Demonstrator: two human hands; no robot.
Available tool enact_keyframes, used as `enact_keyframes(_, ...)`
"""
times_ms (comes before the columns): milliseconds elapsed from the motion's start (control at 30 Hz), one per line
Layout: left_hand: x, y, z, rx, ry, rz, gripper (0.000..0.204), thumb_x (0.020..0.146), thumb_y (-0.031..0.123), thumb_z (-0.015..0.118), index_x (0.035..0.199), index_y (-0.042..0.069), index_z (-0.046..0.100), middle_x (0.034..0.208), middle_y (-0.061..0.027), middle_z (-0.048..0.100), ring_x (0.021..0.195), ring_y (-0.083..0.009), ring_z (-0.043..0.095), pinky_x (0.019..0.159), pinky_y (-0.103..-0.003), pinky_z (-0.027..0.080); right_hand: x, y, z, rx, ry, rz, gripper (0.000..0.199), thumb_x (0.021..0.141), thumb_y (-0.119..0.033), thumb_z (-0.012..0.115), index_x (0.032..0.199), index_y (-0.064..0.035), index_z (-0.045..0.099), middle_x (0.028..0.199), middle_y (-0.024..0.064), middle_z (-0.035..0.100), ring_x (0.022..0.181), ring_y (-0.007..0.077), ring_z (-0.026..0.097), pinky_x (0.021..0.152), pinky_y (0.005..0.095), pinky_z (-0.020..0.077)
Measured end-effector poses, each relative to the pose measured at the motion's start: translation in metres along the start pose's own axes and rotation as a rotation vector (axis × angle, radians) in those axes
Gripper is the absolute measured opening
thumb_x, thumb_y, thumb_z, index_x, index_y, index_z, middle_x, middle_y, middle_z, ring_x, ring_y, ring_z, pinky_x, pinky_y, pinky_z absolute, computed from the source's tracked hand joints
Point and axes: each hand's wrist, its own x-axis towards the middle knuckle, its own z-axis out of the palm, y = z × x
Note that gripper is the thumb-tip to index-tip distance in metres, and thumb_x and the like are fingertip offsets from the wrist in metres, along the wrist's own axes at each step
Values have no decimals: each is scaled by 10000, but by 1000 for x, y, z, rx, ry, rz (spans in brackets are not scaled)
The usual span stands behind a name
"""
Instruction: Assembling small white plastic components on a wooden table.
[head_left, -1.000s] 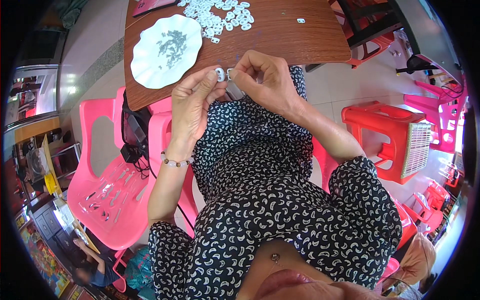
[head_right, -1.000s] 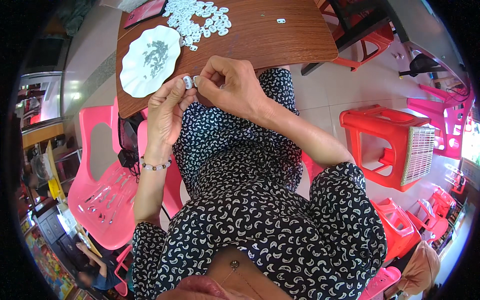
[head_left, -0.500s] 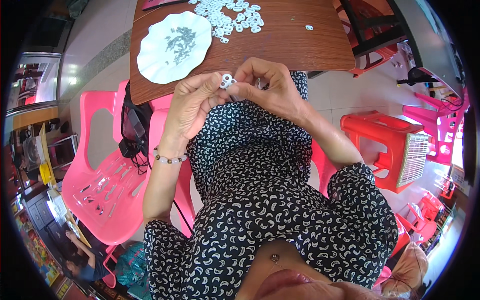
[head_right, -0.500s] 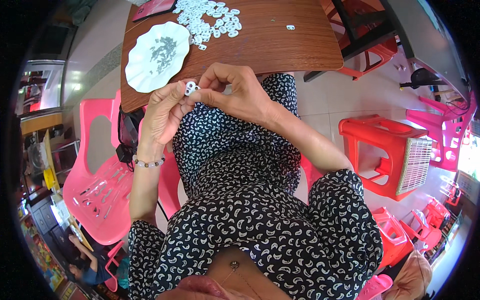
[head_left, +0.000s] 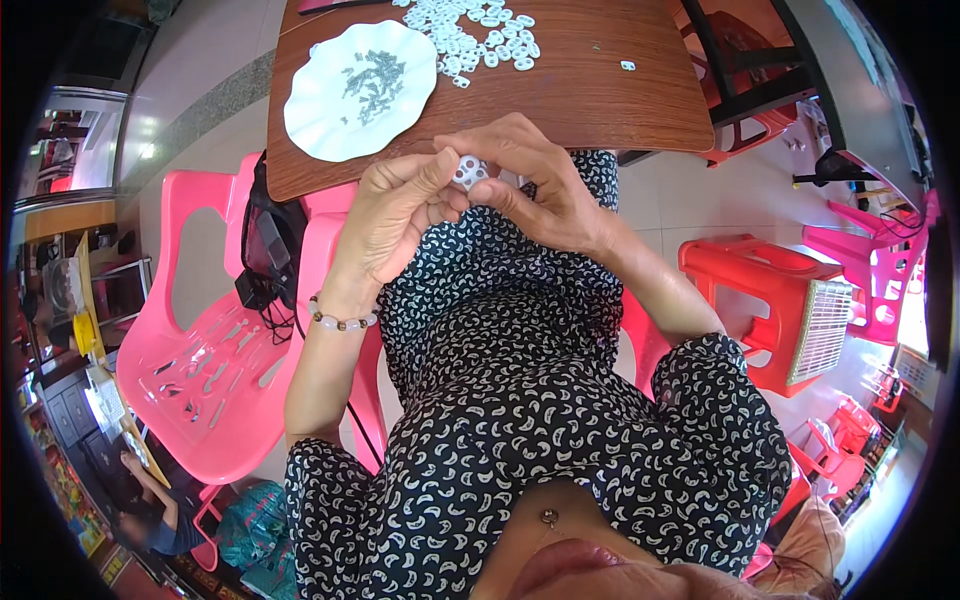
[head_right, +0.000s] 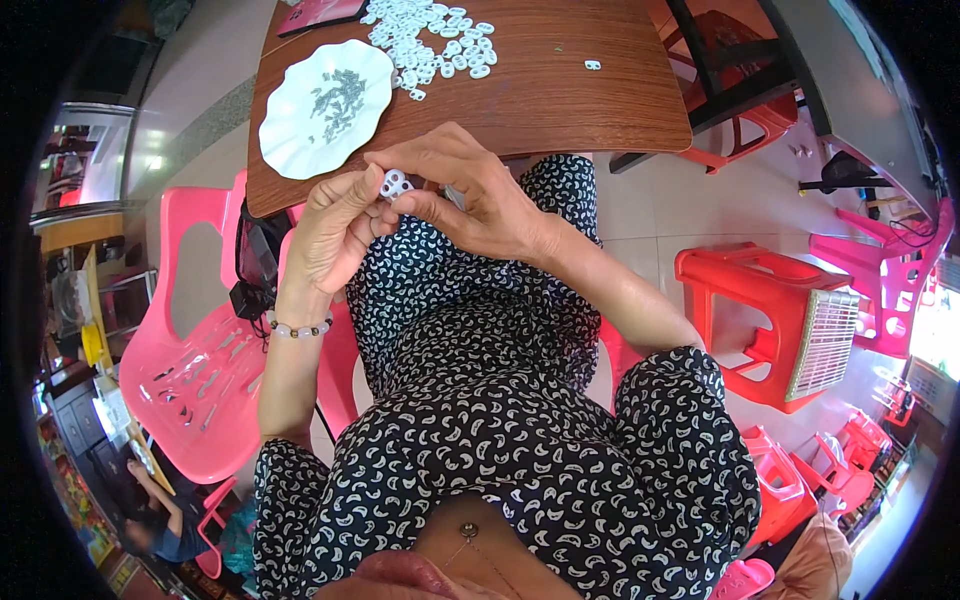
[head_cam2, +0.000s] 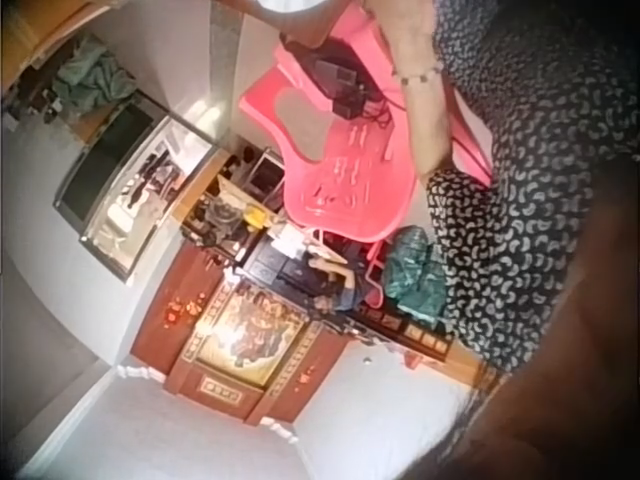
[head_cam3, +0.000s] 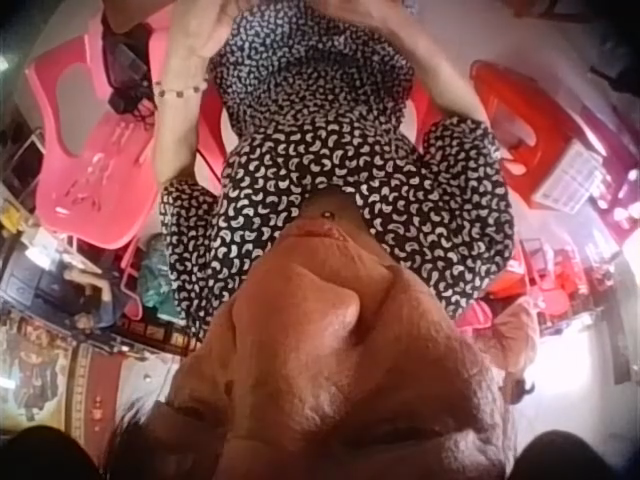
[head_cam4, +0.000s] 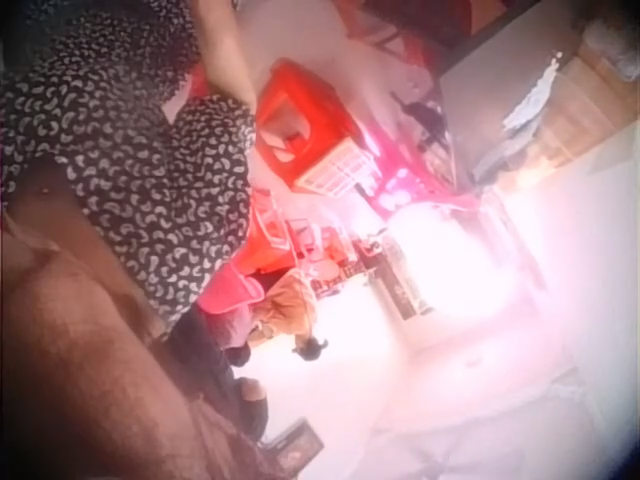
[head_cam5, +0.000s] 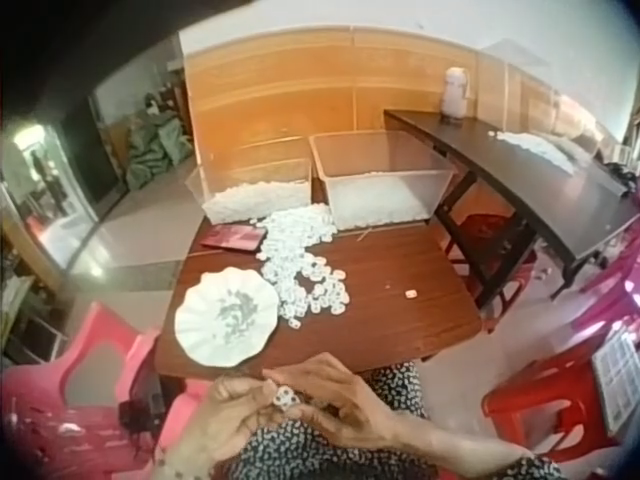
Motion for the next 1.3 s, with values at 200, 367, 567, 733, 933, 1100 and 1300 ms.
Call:
enact_keyframes(200, -3, -4, 3, 50, 37, 24, 301, 906, 270, 646, 953, -25, 677, 810, -81, 677, 703, -121, 652, 635, -218, 542, -2, 0, -1, 44, -3, 27, 388, 812, -148, 711, 1187, -75, 639, 1117, 79, 657, 1000, 248, 569, 855, 366, 483)
enact_keyframes(367, -6, -7, 0, 44, 23, 19, 319, 910, 292, 636, 944, -23, 677, 797, -81, 679, 703, -120, 652, 636, -218, 540, -2, 1, 1, 20, 6, -28, 355, 813, -158, 711, 1152, -70, 652, 1059, 68, 675, 954, 240, 574, 849, 368, 478)
enact_keyframes(567, -12, -5, 2, 34, 18, 6, 284, 904, 260, 650, 939, -20, 681, 784, -69, 678, 682, -103, 633, 628, -217, 528, -2, 5, 1, -46, 9, -146, 362, 828, -245, 695, 1125, -43, 649, 1063, 55, 665, 888, 210, 556, 703, 315, 483)
enact_keyframes(733, -14, -3, 6, 22, 11, -11, 219, 897, 198, 665, 934, -17, 688, 790, -62, 677, 652, -83, 607, 592, -205, 496, -2, 4, 2, -54, -14, -116, 369, 839, -265, 677, 1130, -40, 647, 1078, 61, 664, 908, 217, 558, 725, 329, 484)
enact_keyframes(933, -17, -5, 12, -1, 14, 18, 191, 901, 171, 660, 946, -11, 692, 784, -54, 673, 632, -64, 559, 579, -193, 455, 0, -1, 3, -24, -35, -121, 439, 894, -356, 587, 1201, -44, 618, 1112, 78, 646, 953, 223, 546, 786, 342, 476)
enact_keyframes(1100, -18, -5, 13, -15, -5, 16, 195, 904, 158, 655, 974, -21, 687, 796, -38, 660, 631, -55, 527, 570, -195, 421, 0, -2, 2, 12, -71, -116, 468, 913, -375, 554, 1232, -35, 605, 1075, 87, 647, 955, 222, 546, 817, 352, 469)
enact_keyframes(1300, -19, -8, 14, -42, 3, 22, 239, 900, 139, 655, 1062, -36, 674, 843, -58, 676, 624, -52, 506, 564, -189, 404, -4, -8, 6, 70, -44, -24, 405, 912, -310, 584, 1169, -3, 638, 924, 72, 674, 818, 224, 572, 762, 347, 486)
